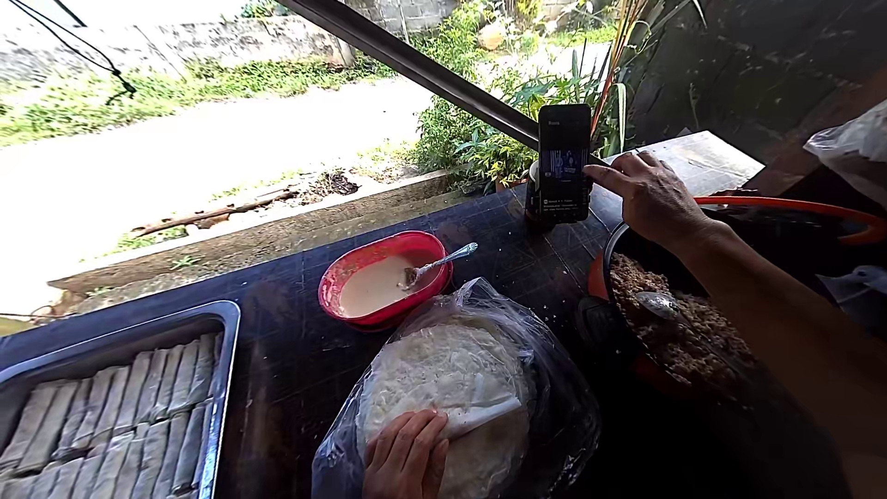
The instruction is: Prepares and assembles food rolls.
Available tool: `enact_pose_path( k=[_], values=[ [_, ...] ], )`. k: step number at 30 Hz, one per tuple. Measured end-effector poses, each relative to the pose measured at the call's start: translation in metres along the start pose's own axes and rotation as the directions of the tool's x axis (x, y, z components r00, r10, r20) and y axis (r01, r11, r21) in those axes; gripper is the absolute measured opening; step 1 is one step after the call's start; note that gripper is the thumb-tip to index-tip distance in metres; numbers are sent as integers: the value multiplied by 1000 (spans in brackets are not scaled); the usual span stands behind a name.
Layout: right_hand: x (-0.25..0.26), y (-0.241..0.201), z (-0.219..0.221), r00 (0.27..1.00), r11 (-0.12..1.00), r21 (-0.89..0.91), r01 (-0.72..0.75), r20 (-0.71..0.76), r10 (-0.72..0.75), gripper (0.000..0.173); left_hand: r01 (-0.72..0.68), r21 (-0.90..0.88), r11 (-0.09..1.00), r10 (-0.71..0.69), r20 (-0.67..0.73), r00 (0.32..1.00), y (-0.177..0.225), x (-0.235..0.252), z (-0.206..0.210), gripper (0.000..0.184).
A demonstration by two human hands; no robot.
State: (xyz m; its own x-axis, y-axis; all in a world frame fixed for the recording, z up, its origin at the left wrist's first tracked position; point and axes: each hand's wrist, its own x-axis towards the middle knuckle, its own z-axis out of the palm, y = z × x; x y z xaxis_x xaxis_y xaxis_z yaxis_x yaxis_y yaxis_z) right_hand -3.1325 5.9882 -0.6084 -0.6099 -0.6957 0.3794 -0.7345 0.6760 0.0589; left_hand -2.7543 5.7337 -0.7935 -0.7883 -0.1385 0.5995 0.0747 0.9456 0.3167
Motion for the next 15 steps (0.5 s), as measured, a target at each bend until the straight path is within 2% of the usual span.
enact_pose_path(
  k=[15],
  values=[
    [0,11,12,980,980,5,199,-3,-199,59,5,-3,1000,-5,-4,1000,0,0,0,41]
  ],
)
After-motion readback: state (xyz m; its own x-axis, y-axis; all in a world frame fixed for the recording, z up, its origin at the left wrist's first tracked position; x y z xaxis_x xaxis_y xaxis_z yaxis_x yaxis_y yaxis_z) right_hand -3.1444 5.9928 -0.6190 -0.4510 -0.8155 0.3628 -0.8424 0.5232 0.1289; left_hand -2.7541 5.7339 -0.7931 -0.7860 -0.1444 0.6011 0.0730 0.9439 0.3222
